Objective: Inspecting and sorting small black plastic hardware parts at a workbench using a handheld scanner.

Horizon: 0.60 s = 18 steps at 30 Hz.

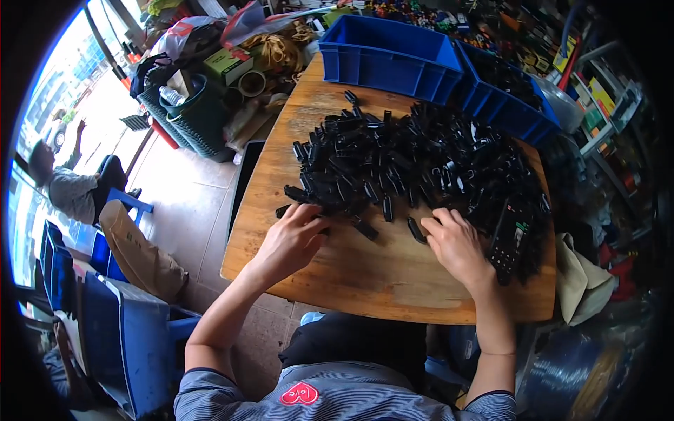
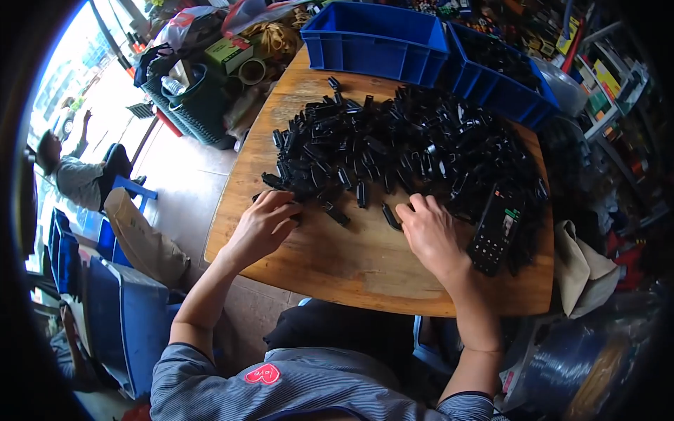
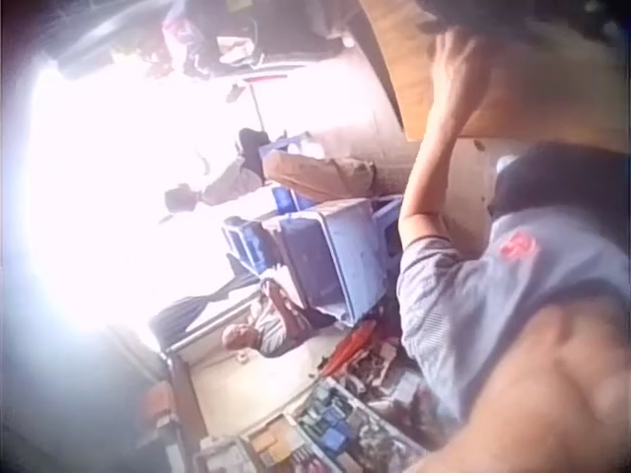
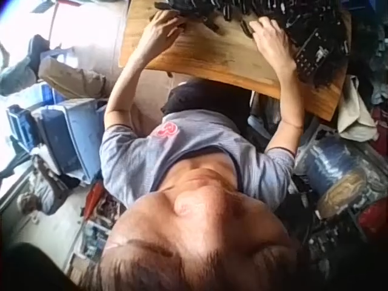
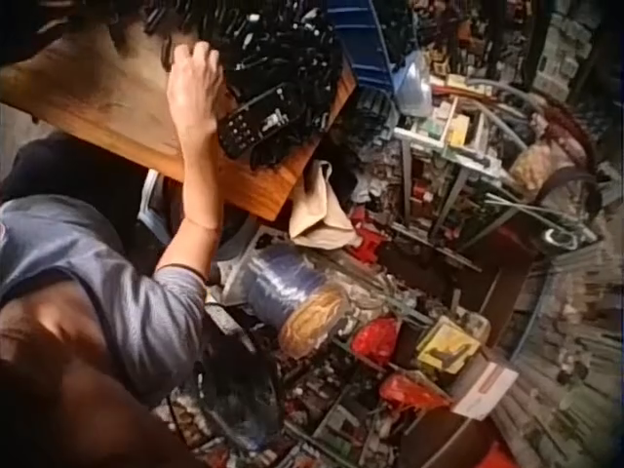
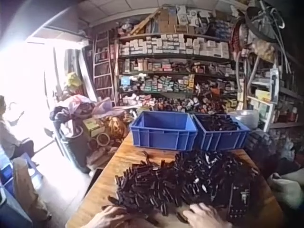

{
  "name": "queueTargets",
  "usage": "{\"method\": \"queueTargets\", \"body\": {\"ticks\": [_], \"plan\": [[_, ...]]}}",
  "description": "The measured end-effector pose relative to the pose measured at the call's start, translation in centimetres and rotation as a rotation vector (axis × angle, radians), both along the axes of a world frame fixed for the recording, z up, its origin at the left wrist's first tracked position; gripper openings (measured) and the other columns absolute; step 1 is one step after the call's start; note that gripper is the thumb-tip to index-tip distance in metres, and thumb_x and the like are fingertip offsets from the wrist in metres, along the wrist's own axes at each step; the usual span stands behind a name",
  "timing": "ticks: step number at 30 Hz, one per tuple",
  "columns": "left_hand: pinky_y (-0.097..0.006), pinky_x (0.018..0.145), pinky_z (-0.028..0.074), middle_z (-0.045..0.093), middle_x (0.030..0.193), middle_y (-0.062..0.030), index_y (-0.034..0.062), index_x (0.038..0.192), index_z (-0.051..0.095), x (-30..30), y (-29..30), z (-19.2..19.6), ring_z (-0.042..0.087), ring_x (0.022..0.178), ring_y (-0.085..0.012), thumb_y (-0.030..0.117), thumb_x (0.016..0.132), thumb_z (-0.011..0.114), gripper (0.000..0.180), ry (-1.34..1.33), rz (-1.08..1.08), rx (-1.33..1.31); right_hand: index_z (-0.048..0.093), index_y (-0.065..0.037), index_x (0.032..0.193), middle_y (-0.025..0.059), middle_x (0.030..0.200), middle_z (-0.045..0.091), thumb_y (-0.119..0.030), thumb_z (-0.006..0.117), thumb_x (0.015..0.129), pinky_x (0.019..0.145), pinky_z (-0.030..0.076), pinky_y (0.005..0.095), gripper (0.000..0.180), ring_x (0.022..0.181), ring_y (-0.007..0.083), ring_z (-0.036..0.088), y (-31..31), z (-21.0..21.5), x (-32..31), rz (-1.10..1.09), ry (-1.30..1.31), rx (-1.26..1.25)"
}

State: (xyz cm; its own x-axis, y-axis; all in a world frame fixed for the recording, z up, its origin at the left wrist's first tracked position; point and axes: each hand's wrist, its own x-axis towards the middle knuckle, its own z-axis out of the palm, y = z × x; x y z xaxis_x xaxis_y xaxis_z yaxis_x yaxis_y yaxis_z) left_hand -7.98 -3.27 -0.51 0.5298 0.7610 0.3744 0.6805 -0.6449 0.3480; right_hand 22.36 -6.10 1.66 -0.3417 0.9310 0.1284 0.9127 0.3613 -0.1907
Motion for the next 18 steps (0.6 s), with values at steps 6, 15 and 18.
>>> {"method": "queueTargets", "body": {"ticks": [6, 15, 18], "plan": [[-0.035, 0.078, 0.047, 0.054, 0.1, -0.0072, 0.0078, 0.098, 0.062, 4.3, 3.2, 3.5, 0.052, 0.093, -0.0252, 0.011, 0.076, 0.065, 0.023, 0.067, -0.175, -0.061, 0.06, -0.004, 0.089, 0.0076, 0.082, 0.057, -0.008, 0.066, 0.074, 0.071, 0.046, 0.0364, 0.017, 0.08, 0.0258, 0.056, 1.7, 0.4, -1.1, 0.013, 0.014, 0.179], [-0.035, 0.079, 0.044, 0.055, 0.095, -0.0046, 0.0083, 0.093, 0.058, 8.4, 4.4, 2.1, 0.051, 0.095, -0.025, 0.013, 0.069, 0.07, 0.027, 0.109, -0.394, 0.101, 0.055, -0.002, 0.09, 0.0049, 0.077, 0.058, -0.002, 0.06, 0.08, 0.057, 0.044, 0.0264, 0.012, 0.063, 0.0129, 0.052, 1.4, -0.4, -1.4, -0.049, 0.711, 0.072], [-0.034, 0.068, 0.05, 0.057, 0.091, -0.0083, 0.0026, 0.106, 0.05, 9.9, 4.8, 3.0, 0.058, 0.081, -0.0259, 0.003, 0.069, 0.071, 0.043, -0.265, -0.3, -0.147, 0.047, -0.002, 0.108, 0.0034, 0.08, 0.059, -0.008, 0.049, 0.088, 0.053, 0.038, 0.0206, 0.021, 0.058, 0.0064, 0.045, 1.3, -0.7, -0.9, -0.074, 1.045, -0.104]]}}
